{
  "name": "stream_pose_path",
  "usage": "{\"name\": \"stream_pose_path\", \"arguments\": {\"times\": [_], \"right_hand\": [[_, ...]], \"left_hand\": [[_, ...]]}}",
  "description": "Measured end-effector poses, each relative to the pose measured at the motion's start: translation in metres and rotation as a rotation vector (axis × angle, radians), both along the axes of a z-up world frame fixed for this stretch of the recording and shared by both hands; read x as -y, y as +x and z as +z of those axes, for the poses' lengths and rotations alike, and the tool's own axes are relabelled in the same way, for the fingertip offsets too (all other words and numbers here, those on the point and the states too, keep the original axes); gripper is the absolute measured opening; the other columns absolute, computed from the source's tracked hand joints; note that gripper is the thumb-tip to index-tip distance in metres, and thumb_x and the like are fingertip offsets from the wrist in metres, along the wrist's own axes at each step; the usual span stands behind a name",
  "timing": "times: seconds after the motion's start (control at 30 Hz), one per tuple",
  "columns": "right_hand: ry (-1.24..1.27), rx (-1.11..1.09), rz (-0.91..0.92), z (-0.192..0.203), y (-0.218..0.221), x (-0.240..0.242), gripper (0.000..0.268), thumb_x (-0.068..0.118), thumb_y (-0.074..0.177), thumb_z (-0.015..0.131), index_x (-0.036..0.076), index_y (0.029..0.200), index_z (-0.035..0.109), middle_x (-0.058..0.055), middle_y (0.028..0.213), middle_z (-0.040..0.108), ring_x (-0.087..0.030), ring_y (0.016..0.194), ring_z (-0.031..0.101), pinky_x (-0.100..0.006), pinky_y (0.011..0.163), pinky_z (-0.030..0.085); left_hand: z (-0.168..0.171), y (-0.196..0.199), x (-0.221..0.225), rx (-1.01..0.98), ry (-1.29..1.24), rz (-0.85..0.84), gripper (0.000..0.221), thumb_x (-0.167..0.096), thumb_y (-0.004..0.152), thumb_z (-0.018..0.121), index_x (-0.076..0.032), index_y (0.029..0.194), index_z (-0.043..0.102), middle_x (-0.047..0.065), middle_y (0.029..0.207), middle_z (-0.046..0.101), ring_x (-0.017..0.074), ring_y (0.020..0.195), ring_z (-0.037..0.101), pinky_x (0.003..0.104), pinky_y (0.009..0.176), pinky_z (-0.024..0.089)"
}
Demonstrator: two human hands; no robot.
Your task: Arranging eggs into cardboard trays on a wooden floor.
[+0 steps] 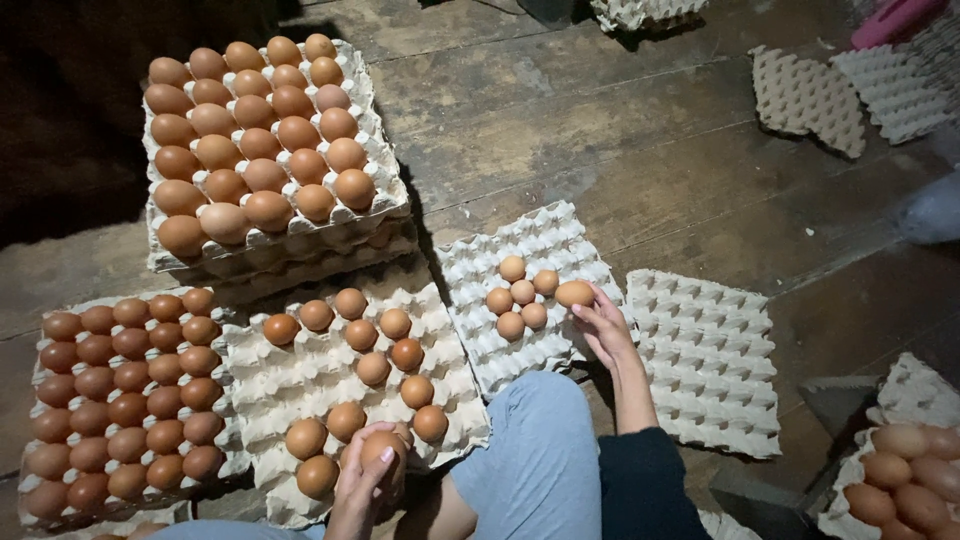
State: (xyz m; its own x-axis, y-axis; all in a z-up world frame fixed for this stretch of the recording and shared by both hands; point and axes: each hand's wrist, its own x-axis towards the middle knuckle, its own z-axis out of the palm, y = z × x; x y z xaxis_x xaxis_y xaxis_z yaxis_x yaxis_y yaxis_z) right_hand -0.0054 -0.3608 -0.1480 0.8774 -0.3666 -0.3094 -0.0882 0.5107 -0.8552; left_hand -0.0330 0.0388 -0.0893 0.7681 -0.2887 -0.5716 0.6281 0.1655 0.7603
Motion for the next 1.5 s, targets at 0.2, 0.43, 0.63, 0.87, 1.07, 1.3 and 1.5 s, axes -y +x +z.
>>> {"name": "stream_pose_path", "arguments": {"times": [0.2, 0.43, 0.63, 0.87, 1.07, 1.3, 1.5], "right_hand": [[0.179, 0.202, 0.172, 0.068, -0.009, -0.036, 0.071, 0.001, 0.066, 0.059, 0.005, 0.132, 0.033, -0.028, 0.112, 0.051, -0.035, 0.107, 0.052, -0.040, 0.090, 0.046], [0.216, 0.379, 0.481, 0.128, -0.011, -0.101, 0.067, 0.006, 0.068, 0.062, 0.004, 0.129, 0.034, -0.022, 0.118, 0.046, -0.032, 0.102, 0.055, -0.031, 0.077, 0.052], [0.352, 0.224, 0.782, 0.149, -0.012, -0.156, 0.055, 0.024, 0.071, 0.066, 0.006, 0.116, 0.040, -0.019, 0.089, 0.050, -0.021, 0.066, 0.048, -0.026, 0.055, 0.040], [0.246, 0.167, 0.931, 0.161, -0.007, -0.207, 0.061, 0.023, 0.078, 0.055, 0.000, 0.130, 0.031, -0.022, 0.116, 0.049, -0.029, 0.098, 0.053, -0.035, 0.079, 0.043], [0.112, -0.005, 0.959, 0.159, 0.001, -0.249, 0.063, 0.020, 0.072, 0.057, 0.000, 0.129, 0.036, -0.022, 0.119, 0.051, -0.029, 0.096, 0.057, -0.035, 0.076, 0.047], [-0.055, -0.147, 1.105, 0.157, 0.005, -0.339, 0.054, 0.008, 0.073, 0.055, 0.005, 0.126, 0.046, -0.016, 0.108, 0.057, -0.017, 0.073, 0.050, -0.019, 0.048, 0.028], [0.069, -0.142, 1.070, 0.143, 0.017, -0.459, 0.048, -0.001, 0.078, 0.052, 0.006, 0.126, 0.045, -0.014, 0.109, 0.050, -0.015, 0.074, 0.047, -0.020, 0.059, 0.039]], "left_hand": [[0.012, 0.003, 0.006, 0.045, -0.207, 0.048, 0.035, -0.020, 0.085, 0.042, 0.003, 0.111, 0.046, 0.021, 0.094, 0.056, 0.0194, 0.055, 0.044, 0.027, 0.040, 0.035], [0.025, 0.006, 0.008, 0.009, -0.414, 0.142, 0.034, -0.024, 0.090, 0.036, 0.003, 0.109, 0.046, 0.023, 0.090, 0.053, 0.0247, 0.053, 0.047, 0.032, 0.042, 0.038], [0.062, 0.018, 0.012, -0.202, -0.697, 0.242, 0.048, -0.030, 0.089, 0.037, 0.001, 0.125, 0.044, 0.021, 0.113, 0.052, 0.0265, 0.094, 0.050, 0.037, 0.070, 0.042], [0.122, 0.021, -0.008, -0.416, -0.901, 0.411, 0.045, -0.013, 0.085, 0.036, 0.003, 0.128, 0.037, 0.027, 0.128, 0.040, 0.0366, 0.120, 0.040, 0.044, 0.100, 0.034], [0.103, 0.003, -0.052, -0.243, -1.007, 0.399, 0.041, -0.015, 0.088, 0.040, -0.001, 0.127, 0.039, 0.021, 0.121, 0.047, 0.0289, 0.111, 0.047, 0.039, 0.093, 0.040], [0.094, -0.037, -0.135, 0.022, -0.823, 0.520, 0.052, -0.004, 0.079, 0.048, -0.005, 0.128, 0.033, 0.020, 0.112, 0.047, 0.0243, 0.098, 0.050, 0.032, 0.091, 0.044], [0.085, -0.099, -0.216, 0.158, -0.417, 0.732, 0.028, -0.019, 0.081, 0.053, -0.005, 0.105, 0.046, 0.012, 0.086, 0.053, 0.0146, 0.059, 0.048, 0.020, 0.043, 0.030]]}}
